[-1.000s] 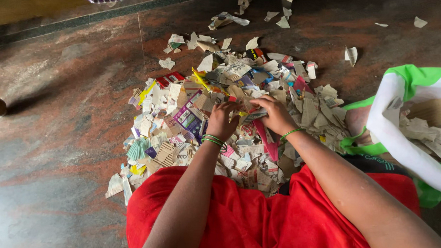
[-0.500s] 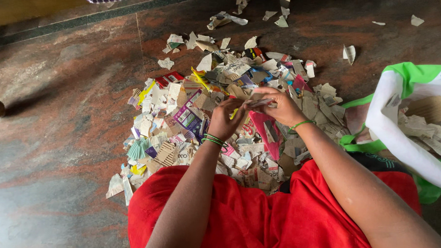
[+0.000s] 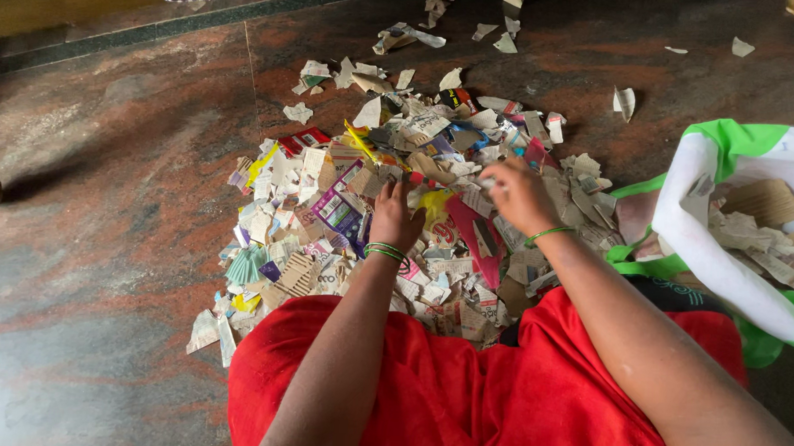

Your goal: The person sits on the floor and sorts through a pile of torn paper scraps, picking up pieces and placing them into a white and green bag.

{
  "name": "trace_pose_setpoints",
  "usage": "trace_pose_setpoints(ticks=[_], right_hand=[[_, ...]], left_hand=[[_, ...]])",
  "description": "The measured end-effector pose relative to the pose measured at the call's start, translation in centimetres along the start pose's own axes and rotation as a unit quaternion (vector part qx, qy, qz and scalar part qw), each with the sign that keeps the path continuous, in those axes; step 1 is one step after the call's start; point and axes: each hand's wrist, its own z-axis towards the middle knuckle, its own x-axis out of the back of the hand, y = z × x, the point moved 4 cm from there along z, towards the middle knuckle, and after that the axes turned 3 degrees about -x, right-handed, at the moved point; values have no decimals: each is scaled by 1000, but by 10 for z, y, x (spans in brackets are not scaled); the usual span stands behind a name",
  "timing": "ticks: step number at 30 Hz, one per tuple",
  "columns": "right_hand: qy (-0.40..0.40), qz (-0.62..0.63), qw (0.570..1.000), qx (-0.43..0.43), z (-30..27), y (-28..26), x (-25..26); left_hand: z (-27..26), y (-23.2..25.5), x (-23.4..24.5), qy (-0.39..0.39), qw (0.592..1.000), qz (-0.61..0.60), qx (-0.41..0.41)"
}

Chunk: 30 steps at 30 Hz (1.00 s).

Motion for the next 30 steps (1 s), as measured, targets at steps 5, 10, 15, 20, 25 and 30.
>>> trace_pose_setpoints(ticks=[5, 10, 15, 20, 25, 30], right_hand=[[-150, -58, 987, 13, -13, 1, -36], [-151, -104, 983, -7, -21, -5, -40], [-165, -145, 975, -36, -21, 2, -51], [-189, -138, 971, -43, -25, -16, -44], [-211, -244, 945, -57, -34, -39, -44], [-188, -219, 956, -43, -31, -15, -59]], left_hand=[[-5, -7, -6, -121, 980, -18, 157], [-9, -15, -17, -112, 986, -19, 118], [-11, -33, -40, -56, 994, -58, 76], [-12, -40, -50, -48, 987, -102, 114], [-11, -44, -54, -31, 984, -143, 101], [-13, -42, -51, -33, 978, -149, 141]])
